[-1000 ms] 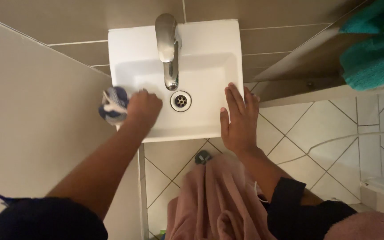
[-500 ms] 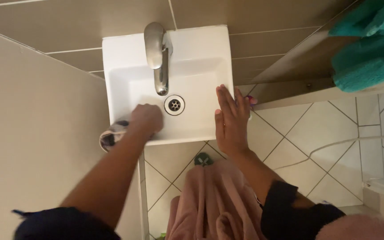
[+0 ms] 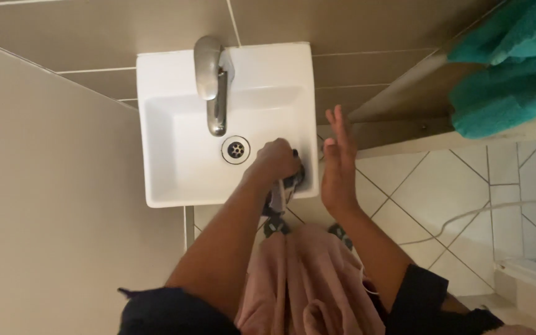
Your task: Scrubbing and wiping a bathroom sink and faucet with a cloth and cleaning detergent.
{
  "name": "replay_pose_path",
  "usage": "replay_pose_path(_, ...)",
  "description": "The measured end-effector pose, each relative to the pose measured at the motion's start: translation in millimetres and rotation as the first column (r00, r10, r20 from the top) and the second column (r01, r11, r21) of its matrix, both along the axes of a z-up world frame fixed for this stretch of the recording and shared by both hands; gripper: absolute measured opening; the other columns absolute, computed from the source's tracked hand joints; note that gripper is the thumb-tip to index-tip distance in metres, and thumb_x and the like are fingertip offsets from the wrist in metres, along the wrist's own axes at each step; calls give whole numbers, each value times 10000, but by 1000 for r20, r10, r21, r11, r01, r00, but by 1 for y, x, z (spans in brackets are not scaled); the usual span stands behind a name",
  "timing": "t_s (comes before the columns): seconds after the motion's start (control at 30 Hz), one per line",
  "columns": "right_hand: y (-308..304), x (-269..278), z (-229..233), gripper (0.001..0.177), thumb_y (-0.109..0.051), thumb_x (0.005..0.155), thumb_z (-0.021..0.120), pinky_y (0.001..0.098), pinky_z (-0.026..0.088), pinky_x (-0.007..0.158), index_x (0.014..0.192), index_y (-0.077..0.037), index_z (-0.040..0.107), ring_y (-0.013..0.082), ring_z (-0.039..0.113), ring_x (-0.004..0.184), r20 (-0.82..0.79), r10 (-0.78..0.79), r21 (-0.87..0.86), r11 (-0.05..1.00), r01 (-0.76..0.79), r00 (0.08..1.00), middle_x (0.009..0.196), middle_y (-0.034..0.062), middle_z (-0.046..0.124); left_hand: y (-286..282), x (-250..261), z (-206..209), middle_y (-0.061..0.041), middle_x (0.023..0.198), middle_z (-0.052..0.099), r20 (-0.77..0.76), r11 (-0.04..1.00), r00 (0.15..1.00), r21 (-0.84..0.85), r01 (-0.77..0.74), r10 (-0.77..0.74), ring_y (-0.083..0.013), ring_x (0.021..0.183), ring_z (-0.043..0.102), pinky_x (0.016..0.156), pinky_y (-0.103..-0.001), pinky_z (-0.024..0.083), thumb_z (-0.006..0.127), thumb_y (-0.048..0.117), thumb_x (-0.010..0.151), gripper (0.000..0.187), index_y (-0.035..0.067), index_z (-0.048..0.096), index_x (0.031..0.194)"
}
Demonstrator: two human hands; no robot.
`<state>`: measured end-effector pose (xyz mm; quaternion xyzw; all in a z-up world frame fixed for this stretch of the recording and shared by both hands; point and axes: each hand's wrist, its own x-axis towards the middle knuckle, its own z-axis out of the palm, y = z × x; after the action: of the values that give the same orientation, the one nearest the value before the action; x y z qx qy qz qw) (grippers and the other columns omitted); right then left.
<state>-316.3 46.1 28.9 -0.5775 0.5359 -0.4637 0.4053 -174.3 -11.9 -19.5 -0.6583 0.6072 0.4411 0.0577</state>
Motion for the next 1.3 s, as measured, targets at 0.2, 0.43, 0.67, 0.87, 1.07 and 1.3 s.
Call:
replay_pose_path(0.2, -5, 14, -3, 562, -339, 1171, 320, 506, 105, 1282, 1666, -90, 233, 347, 272, 1587, -329, 47, -74, 994, -75, 943, 1670, 166, 420, 16, 64, -10, -220, 1094, 728, 117, 998, 992, 3, 55, -55, -386, 1054, 702, 896, -465, 576, 751, 277, 848, 315, 27, 737, 1039)
replay_pose_path(0.43, -7, -10, -12, 616, -416, 1151, 356, 491, 245, 1264, 1652, -73, 245, 334, 338, 1528, -308, -51, -65, 997, 33, 950, 1634, 169, 427, 26, 162, 17, -167, 1080, 761, 605, 969, 757, 149, 199, -249, -279, 965, 747, 827, -401, 613, 660, 223, 980, 202, 58, 760, 1040)
replay_pose_path(0.67, -4, -12, -24, 567, -305, 1150, 367, 458, 309, 1239, 1645, -51, 257, 309, 370, 1506, -240, -91, -79, 994, 74, 967, 1628, 153, 426, 23, 79, -58, -154, 1005, 753, 515, 929, 821, -113, 352, -249, -276, 877, 748, 738, -414, 622, 587, 209, 956, 231, 51, 753, 986)
replay_pose_path(0.87, -13, -15, -4, 575, -290, 1143, 358, 475, 272, 1220, 1644, -35, 241, 324, 364, 1472, -250, -91, -10, 996, 91, 964, 1641, 160, 409, -1, -31, -43, -221, 1057, 725, 151, 982, 970, -51, -183, 189, -363, 985, 691, 896, -443, 583, 697, 221, 835, 277, 35, 780, 1022)
replay_pose_path(1.07, -16, -9, -10, 602, -358, 1142, 354, 461, 258, 1235, 1640, -41, 240, 319, 349, 1509, -168, -134, 41, 989, 142, 977, 1647, 154, 389, -4, 12, -89, -199, 1039, 802, -133, 629, 620, 283, -724, 773, -329, 951, 790, 898, -427, 612, 784, 297, 792, 392, -18, 788, 1024)
replay_pose_path(1.3, -15, -26, -8, 645, -423, 1148, 358, 466, 230, 1250, 1633, -15, 239, 317, 339, 1522, -203, -133, 33, 989, 142, 970, 1655, 166, 390, -55, -30, -28, -145, 1100, 764, -280, 201, 202, -34, -979, 938, -342, 1008, 732, 915, -438, 564, 861, 380, 709, 514, 86, 729, 1109)
